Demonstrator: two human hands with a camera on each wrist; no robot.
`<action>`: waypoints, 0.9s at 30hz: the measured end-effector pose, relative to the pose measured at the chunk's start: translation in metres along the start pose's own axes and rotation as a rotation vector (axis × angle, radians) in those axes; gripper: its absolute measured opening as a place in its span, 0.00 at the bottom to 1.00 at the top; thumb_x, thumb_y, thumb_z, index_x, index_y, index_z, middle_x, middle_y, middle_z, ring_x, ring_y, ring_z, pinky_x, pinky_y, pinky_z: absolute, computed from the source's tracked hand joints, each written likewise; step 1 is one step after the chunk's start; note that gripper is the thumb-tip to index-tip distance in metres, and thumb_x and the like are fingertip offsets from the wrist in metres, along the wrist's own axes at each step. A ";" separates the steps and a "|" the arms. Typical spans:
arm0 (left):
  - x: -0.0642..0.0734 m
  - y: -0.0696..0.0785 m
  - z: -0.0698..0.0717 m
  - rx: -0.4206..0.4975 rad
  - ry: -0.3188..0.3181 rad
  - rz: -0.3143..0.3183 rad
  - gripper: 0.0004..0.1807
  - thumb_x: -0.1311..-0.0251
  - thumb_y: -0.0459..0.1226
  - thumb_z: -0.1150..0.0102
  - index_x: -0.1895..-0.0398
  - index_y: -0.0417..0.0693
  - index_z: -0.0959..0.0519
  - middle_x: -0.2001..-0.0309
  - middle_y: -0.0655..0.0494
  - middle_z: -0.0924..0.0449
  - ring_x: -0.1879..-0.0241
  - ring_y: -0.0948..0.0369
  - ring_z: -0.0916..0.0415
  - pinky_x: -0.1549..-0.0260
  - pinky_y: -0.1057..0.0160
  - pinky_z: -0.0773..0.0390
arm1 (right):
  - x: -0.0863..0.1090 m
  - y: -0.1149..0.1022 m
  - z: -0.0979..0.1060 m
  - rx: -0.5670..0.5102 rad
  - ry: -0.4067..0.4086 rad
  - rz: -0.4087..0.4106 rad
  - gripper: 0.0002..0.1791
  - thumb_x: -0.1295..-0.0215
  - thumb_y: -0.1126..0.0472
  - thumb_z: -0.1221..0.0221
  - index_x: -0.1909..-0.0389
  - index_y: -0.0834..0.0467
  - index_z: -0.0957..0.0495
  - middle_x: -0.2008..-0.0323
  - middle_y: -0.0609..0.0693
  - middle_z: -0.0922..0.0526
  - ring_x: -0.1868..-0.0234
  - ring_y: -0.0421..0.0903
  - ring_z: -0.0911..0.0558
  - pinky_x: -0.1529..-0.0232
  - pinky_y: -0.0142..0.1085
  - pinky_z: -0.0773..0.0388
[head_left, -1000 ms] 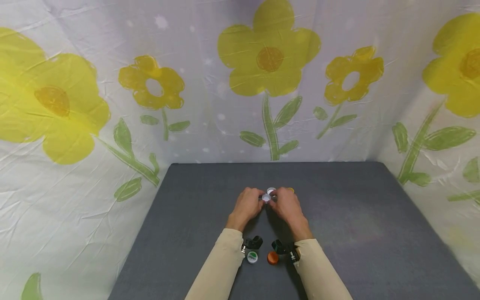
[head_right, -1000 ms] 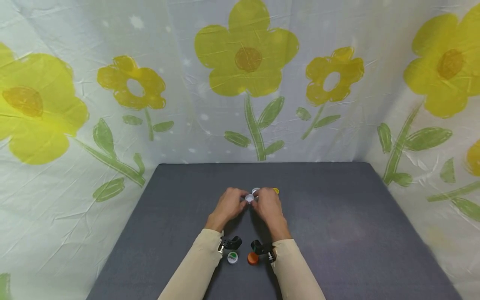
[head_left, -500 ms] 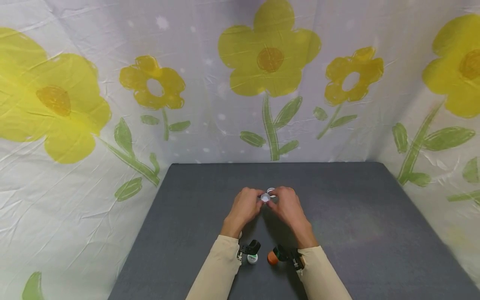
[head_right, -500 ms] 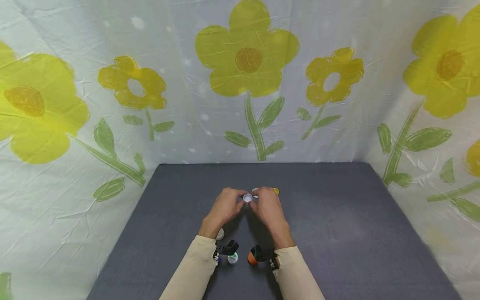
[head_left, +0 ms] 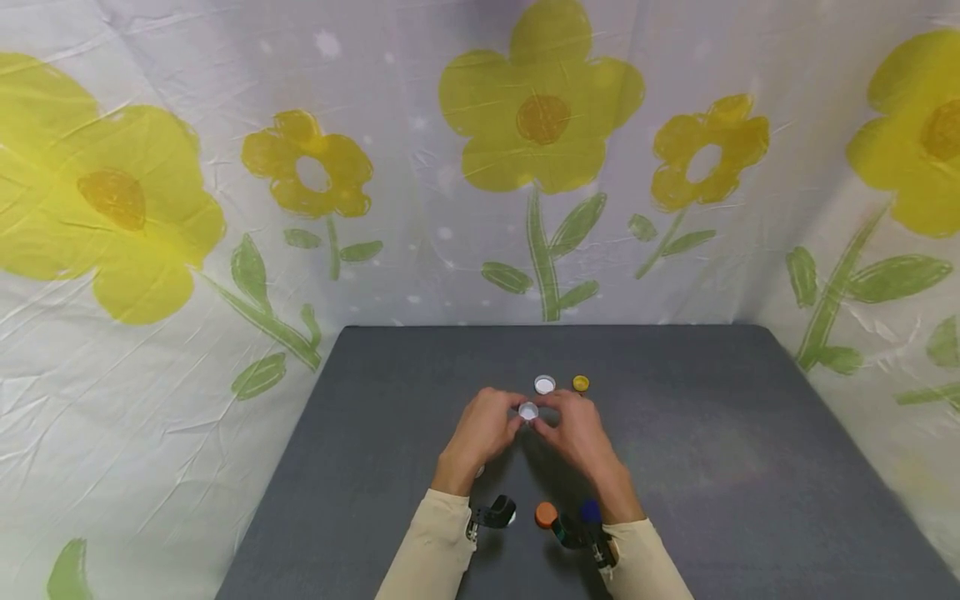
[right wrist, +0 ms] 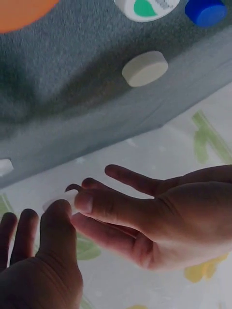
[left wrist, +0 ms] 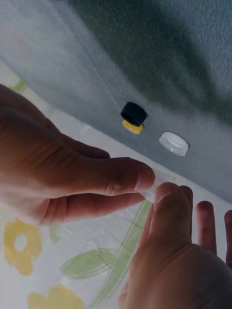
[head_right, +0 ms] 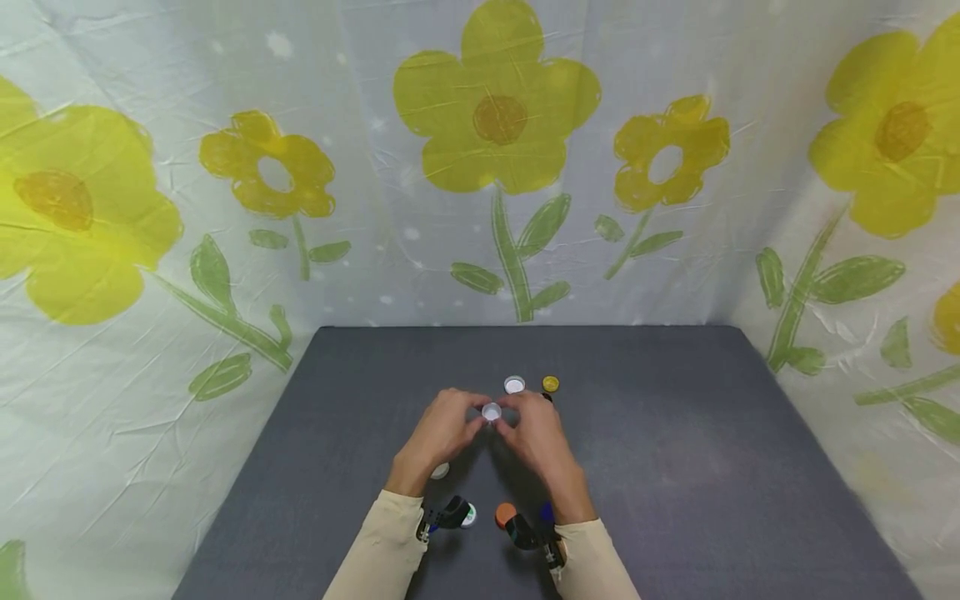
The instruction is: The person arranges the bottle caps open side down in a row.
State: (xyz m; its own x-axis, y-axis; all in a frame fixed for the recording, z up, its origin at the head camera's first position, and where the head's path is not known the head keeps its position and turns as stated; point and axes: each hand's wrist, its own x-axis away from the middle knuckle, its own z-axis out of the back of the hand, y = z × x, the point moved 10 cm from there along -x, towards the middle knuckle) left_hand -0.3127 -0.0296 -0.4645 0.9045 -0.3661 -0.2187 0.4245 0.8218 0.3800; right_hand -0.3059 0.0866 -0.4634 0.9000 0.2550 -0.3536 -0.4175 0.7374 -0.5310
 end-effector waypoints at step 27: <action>0.019 -0.003 0.020 0.130 0.244 -0.033 0.11 0.37 0.44 0.32 0.55 0.54 0.12 0.59 0.60 0.11 0.59 0.60 0.16 0.58 0.58 0.18 | 0.007 0.013 0.009 -0.202 -0.003 -0.138 0.13 0.31 0.49 0.38 0.55 0.52 0.13 0.50 0.49 0.13 0.44 0.51 0.17 0.44 0.52 0.22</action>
State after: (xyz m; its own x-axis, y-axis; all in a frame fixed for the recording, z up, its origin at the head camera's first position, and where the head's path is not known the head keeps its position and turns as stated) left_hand -0.2958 -0.0478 -0.4518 0.8603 -0.2624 -0.4370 0.4693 0.7423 0.4782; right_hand -0.3035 0.1035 -0.4661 0.9506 0.1624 -0.2644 -0.3064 0.6254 -0.7176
